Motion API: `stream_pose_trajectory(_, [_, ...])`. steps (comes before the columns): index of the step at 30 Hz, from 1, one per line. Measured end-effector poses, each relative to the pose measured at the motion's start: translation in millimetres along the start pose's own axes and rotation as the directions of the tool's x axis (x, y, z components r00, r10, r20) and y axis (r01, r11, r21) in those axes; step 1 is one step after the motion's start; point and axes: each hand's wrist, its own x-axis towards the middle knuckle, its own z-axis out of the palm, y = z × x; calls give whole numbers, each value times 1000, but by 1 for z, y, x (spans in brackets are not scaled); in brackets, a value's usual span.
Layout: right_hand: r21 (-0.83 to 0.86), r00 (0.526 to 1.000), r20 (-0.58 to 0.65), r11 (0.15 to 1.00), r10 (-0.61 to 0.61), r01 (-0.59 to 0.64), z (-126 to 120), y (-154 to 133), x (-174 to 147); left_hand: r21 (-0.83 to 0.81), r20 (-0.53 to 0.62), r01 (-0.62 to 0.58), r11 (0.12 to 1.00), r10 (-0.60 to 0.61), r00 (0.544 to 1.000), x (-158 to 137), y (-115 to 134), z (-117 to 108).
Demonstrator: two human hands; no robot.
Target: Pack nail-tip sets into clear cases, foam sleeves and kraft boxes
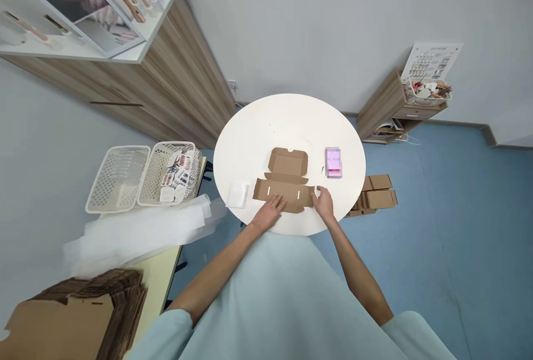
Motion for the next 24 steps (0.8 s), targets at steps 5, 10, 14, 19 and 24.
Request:
stream_pose_trajectory(5, [-52,994,89,996,-68,73,5,-49,28,-63,-33,120,991,-122,992,-8,-17,-14])
stream_pose_trajectory(10, [-108,972,226,991,-57,84,26,-81,47,-123,-18,189,974,-192,981,-10,-12,-19])
stream_pose_trajectory(14, [-93,967,234,988,-96,121,36,-80,41,-171,-50,219,961,-230,972,-13,0,-18])
stream_pose_trajectory(19, [-81,939,319,983,-131,164,39,-62,14,-180,-78,238,954,-255,964,-20,6,-16])
stream_pose_trajectory(24, [-136,874,457,958,-164,251,35,-49,-9,-238,-78,286,928,-312,947,-22,8,-19])
